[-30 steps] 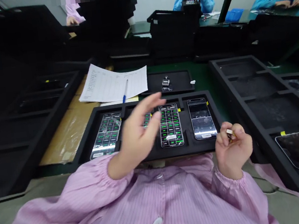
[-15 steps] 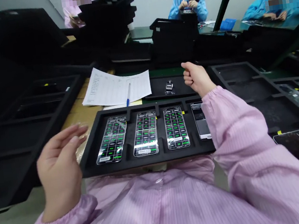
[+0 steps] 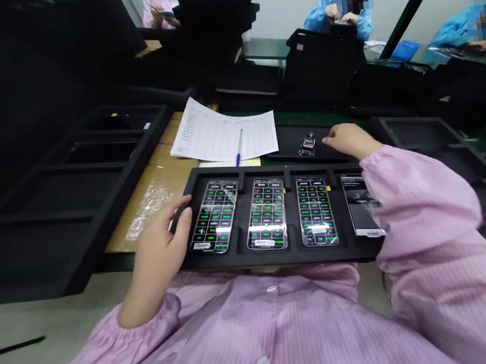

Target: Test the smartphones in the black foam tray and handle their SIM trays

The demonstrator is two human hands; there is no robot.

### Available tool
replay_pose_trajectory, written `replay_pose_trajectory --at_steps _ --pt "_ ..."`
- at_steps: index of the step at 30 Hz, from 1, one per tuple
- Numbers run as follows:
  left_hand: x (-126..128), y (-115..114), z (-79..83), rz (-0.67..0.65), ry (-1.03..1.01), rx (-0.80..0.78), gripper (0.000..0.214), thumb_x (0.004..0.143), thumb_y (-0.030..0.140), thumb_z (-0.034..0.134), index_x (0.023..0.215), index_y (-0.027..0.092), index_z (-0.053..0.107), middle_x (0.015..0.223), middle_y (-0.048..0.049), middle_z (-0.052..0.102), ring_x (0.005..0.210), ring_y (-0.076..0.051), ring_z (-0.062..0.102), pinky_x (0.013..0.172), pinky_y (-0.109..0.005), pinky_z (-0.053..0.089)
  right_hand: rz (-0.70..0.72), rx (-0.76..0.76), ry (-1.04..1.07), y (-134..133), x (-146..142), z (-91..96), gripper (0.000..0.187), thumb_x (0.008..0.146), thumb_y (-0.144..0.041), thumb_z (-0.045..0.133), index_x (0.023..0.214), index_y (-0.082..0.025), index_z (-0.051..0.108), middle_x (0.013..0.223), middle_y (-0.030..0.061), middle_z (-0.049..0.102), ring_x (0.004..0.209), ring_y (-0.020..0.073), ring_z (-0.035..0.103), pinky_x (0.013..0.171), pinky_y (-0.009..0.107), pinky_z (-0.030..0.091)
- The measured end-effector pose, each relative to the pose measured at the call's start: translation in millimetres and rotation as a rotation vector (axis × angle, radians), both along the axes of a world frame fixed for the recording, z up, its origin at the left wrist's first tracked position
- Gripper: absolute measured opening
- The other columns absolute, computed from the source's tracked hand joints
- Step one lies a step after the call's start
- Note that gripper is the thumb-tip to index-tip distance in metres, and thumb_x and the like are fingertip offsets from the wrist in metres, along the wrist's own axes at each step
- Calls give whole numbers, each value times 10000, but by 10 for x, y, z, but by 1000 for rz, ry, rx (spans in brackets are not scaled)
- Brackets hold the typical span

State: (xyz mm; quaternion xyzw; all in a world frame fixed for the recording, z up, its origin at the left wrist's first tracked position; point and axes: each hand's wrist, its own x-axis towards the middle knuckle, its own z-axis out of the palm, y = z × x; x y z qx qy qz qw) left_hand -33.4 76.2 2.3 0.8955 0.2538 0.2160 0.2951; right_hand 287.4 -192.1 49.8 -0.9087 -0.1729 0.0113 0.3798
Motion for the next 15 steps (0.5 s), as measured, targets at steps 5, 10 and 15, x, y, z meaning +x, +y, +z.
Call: replay_pose_trajectory --at_steps 5,10,15 --pt "252 146 4 35 177 76 607 972 437 316 1368 41 547 1281 -247 649 1204 -405 617 1039 -580 470 49 -107 -226 -400 -1102 -87 251 958 -363 608 1129 -196 684 1056 87 710 1003 276 670 957 476 504" --pt "500 277 2 29 227 -47 753 938 454 425 1541 18 316 1463 -273 518 1377 -409 495 1145 -589 386 17 -217 -248 -422 -1942 -771 474 954 -363 416 1332 -104 535 1238 223 631 1206 385 584 1046 645 433" --pt "619 365 -28 92 180 -455 912 835 344 558 1604 55 162 1572 -219 408 1456 -334 420 1220 -479 353 -46 -150 -199 -313 -1978 -958 591 932 -325 393 1461 -62 395 1319 243 577 1309 386 500 1126 678 327"
